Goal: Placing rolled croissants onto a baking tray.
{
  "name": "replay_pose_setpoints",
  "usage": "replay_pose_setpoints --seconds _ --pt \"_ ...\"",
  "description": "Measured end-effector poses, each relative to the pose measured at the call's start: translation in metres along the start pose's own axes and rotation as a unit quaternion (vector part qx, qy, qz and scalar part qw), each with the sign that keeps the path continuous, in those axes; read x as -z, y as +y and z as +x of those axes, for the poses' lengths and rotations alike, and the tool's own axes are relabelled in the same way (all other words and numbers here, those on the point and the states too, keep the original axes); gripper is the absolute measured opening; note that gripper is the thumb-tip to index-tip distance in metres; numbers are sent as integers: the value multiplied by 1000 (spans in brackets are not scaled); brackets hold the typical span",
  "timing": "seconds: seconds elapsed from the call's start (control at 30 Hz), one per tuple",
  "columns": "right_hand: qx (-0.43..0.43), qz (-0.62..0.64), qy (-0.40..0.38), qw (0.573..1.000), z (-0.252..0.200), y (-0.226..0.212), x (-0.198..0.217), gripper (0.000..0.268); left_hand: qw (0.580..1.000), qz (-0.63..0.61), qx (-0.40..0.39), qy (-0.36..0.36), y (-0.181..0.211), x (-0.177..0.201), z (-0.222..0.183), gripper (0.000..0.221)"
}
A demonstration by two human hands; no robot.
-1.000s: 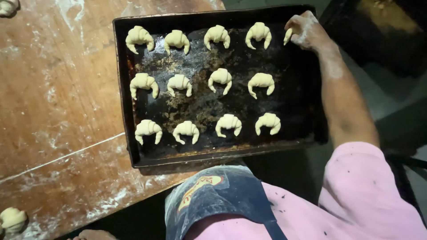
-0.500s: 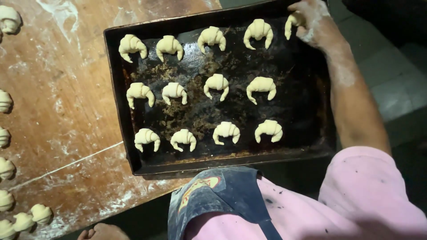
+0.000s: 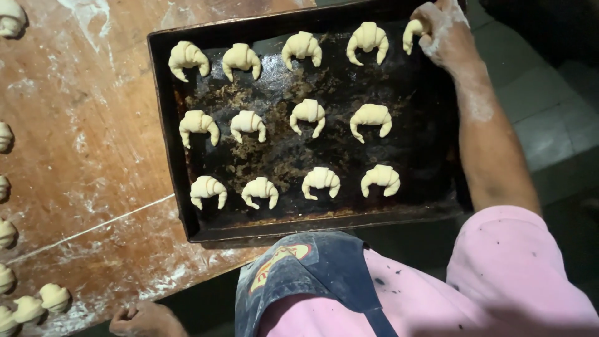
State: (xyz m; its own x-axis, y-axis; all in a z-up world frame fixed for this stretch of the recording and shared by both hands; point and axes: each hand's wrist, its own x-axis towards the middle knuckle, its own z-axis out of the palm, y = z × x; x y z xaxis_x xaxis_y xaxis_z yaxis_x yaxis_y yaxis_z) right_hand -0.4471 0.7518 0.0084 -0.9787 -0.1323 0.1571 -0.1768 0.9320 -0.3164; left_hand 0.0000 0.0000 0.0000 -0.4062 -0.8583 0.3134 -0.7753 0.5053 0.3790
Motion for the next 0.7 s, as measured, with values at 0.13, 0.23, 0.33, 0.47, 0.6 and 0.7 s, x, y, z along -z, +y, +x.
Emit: replay_pose_setpoints --seconds 0.13,0.23,0.33,0.47,0.6,0.7 --pt "-26 35 -20 999 -5 -8 0 47 1000 -7 19 -6 -7 -28 5 22" --pt "-29 40 -11 999 -12 -13 6 58 999 -25 32 -11 -13 -31 6 23" --pt "-33 11 20 999 -20 -10 2 65 998 -44 42 -22 -13 -30 7 23" --pt "-73 -11 85 994 -32 19 -30 53 996 -50 56 -37 -19 -39 9 24" --pt "-107 22 136 985 -29 35 -53 48 996 -68 58 -26 -23 -43 11 21" --pt "-126 37 151 980 -31 42 -62 49 996 -85 14 -5 -36 -50 17 17"
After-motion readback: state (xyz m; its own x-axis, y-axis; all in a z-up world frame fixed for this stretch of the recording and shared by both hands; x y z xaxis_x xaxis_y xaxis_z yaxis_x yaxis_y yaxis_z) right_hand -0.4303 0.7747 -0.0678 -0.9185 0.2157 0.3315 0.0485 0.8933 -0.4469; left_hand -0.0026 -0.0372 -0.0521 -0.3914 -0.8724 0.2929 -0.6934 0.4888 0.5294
